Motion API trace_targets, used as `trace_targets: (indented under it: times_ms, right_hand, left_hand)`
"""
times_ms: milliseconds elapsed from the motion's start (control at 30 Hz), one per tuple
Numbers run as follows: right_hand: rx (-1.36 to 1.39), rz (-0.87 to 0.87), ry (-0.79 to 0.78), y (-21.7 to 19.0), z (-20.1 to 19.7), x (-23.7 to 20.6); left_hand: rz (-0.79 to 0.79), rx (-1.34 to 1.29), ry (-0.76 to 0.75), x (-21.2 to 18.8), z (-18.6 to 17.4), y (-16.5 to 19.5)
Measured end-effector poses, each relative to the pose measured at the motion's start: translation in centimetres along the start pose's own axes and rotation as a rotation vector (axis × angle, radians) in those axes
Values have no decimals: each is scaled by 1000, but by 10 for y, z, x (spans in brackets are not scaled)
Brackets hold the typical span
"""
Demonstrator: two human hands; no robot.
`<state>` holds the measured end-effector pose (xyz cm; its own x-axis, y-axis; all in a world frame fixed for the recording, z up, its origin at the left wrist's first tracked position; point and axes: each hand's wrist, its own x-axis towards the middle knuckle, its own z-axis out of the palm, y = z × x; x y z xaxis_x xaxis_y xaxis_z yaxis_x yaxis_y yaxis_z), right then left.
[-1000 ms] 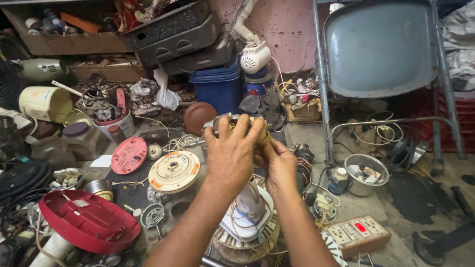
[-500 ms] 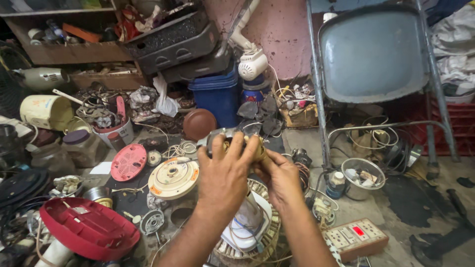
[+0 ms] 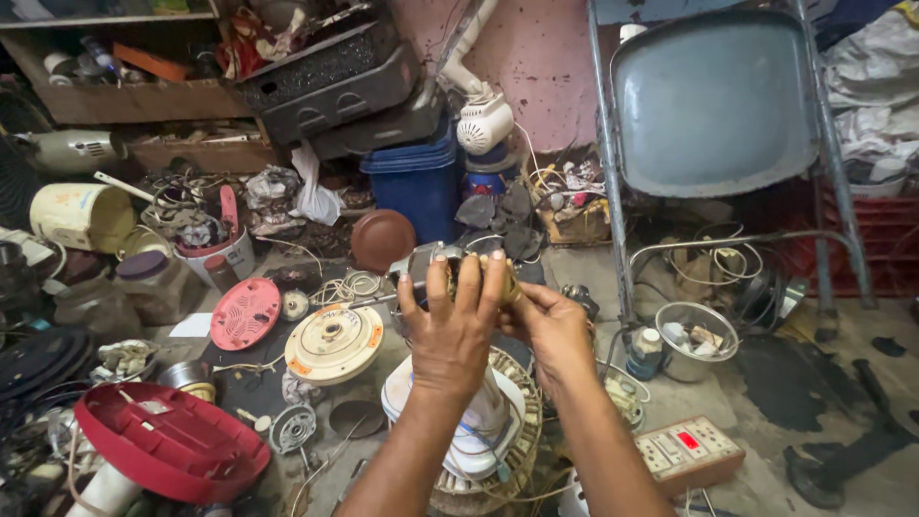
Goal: The person sits on the floor of a cluttered repair workshop and repairs an electric fan motor. They disassemble the motor housing, handle and reconnect colored wires and a capacitor, and use a multimeter to test the motor while working with parts spread on the floor.
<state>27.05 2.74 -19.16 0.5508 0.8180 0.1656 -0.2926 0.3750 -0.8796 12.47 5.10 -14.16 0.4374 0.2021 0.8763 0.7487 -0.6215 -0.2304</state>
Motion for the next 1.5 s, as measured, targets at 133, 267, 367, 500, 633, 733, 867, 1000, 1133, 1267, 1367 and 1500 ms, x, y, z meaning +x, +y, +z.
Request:
trace_targets:
  times_ms: [133, 267, 367, 500, 633, 733, 867, 1000, 1133, 1267, 1367, 1500]
  right_hand:
    - [66, 2, 26, 3, 0, -4]
    - [187, 1, 121, 8, -6, -10]
    - [261, -11, 97, 17, -8, -7]
    - [299, -71, 6, 43, 12, 1]
    - [265, -116, -96, 66, 47, 8]
    - [286, -281, -189, 72, 66, 13]
    - [203, -392, -229, 71, 75, 13]
    - [178, -382, -269, 71, 83, 11]
    - [156, -499, -433, 66, 92, 14]
    - [211, -479, -461, 64, 100, 18]
    - [272, -445, -476, 65, 104, 23]
    - [290, -438, -500, 71, 105, 28]
  left_hand:
    - [23, -5, 65, -11, 15, -7]
    - [24, -64, 133, -13, 15, -12]
    - [-4, -182, 149, -14, 10, -27]
    - [-55, -283, 155, -17, 2, -62]
    - [-44, -361, 228, -18, 0, -91]
    - [-16, -436, 218, -18, 0, -107]
    - [-8, -533, 192, -20, 3, -124]
    - [-26, -564, 173, -22, 6, -135]
    - [-44, -591, 161, -21, 7, -143]
    - [-54, -599, 153, -21, 8, -147]
    - [-54, -582, 155, -23, 8, -148]
    - [-61, -578, 157, -24, 8, -151]
